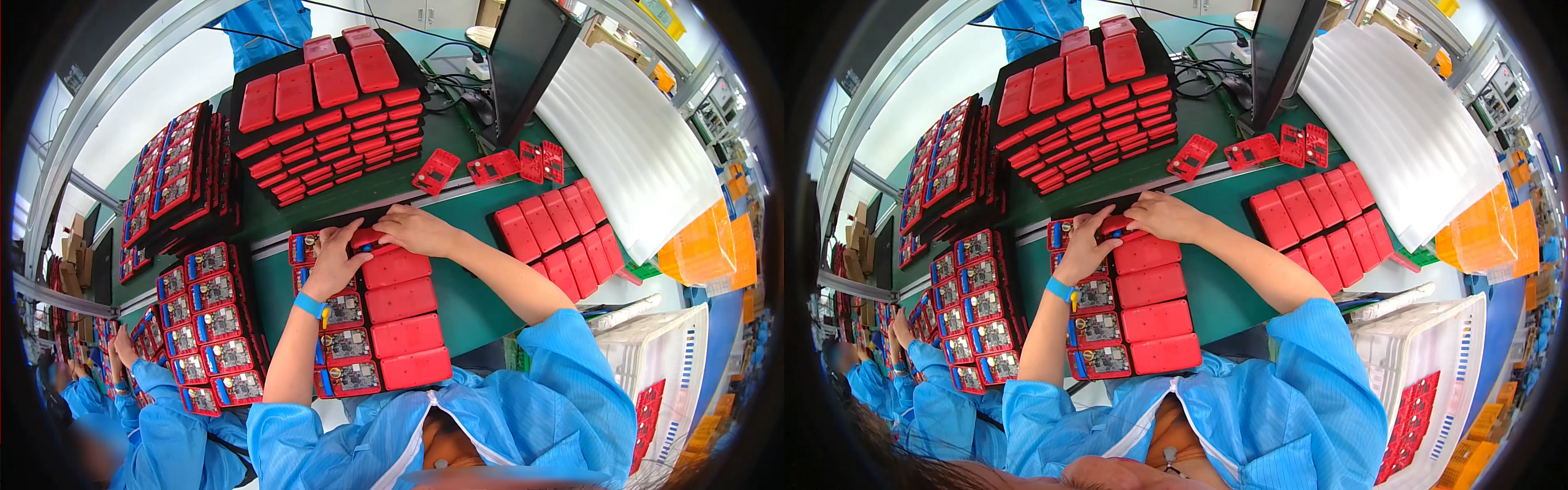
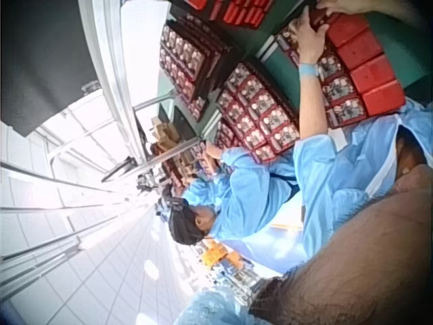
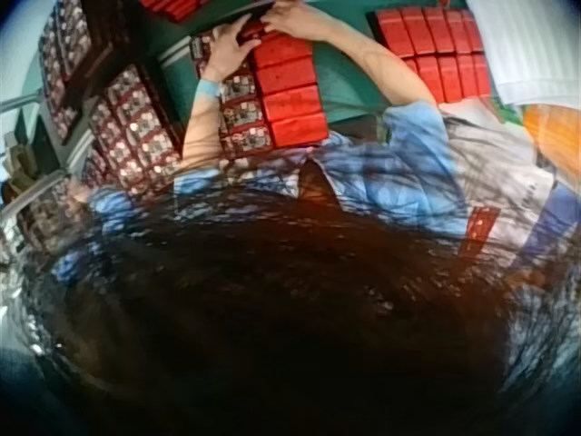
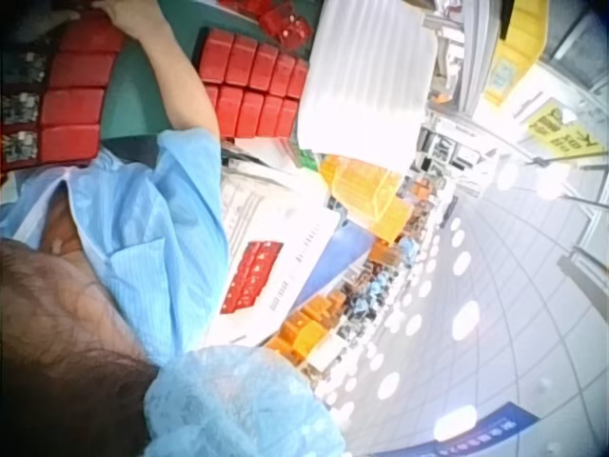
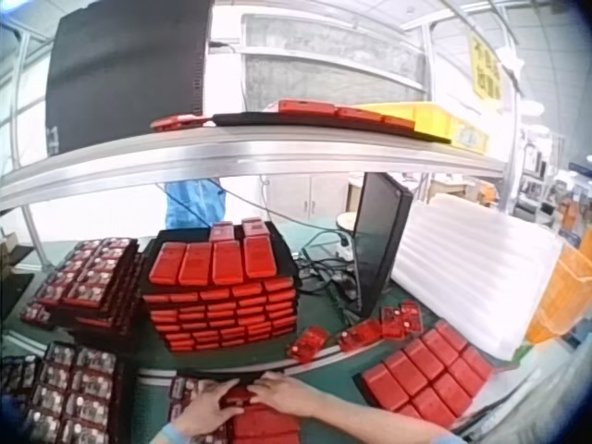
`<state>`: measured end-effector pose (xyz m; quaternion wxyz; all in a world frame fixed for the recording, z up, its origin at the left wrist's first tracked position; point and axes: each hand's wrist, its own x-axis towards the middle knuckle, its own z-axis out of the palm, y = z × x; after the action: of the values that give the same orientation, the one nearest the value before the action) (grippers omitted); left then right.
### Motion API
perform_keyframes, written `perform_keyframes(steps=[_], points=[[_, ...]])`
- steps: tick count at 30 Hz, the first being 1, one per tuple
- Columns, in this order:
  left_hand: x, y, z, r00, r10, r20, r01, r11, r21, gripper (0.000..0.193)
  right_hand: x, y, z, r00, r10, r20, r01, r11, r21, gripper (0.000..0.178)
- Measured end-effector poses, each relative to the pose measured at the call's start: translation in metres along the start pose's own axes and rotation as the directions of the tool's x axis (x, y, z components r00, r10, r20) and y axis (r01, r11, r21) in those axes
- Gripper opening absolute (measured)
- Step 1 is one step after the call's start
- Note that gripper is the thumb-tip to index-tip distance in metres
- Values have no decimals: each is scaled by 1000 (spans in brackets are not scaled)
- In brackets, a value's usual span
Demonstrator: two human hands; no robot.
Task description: The person picks up a red plastic cover, aligns it over a circuit board, and presses it down by hand. They repeat this process for several units, occasionally placing a small black component into a cover before assembly.
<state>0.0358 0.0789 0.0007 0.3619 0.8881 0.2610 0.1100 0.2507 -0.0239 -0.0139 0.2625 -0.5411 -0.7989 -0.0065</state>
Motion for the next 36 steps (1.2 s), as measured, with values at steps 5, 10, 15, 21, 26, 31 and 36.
perform_keyframes(steps=[5, 10, 15, 21, 26, 31, 36], points=[[6, -7, -2, 1000, 2, 14, -1, 998, -68, 75, 8, 12, -4, 998, -56, 29, 56, 998, 9, 24], [2, -3, 2, 1000, 19, -15, -18, 998, 58, 83, 15, 10, -17, 999, 3, 53, -7, 997, 72, 28], [6, -2, -2, 998, 29, -48, -26, 998, 49, 94, 20, 11, -7, 999, -6, 31, 6, 1000, -20, 31], [17, 3, -10, 999, 2, -43, 1, 997, 72, 107, 22, 26, -11, 969, 195, 152, -244, 861, 447, 33], [24, -4, -10, 1000, -19, -24, 21, 997, 72, 113, 24, 23, -21, 961, 272, 54, -276, 919, 281, 38], [20, -16, -11, 965, 206, -163, -184, 973, 141, 73, 7, 26, -5, 816, 577, -37, -433, 652, 623, 41], [24, -13, -9, 968, 194, -158, -158, 964, 215, 37, 1, 21, 5, 703, 710, -52, -385, 441, 811, 42]])
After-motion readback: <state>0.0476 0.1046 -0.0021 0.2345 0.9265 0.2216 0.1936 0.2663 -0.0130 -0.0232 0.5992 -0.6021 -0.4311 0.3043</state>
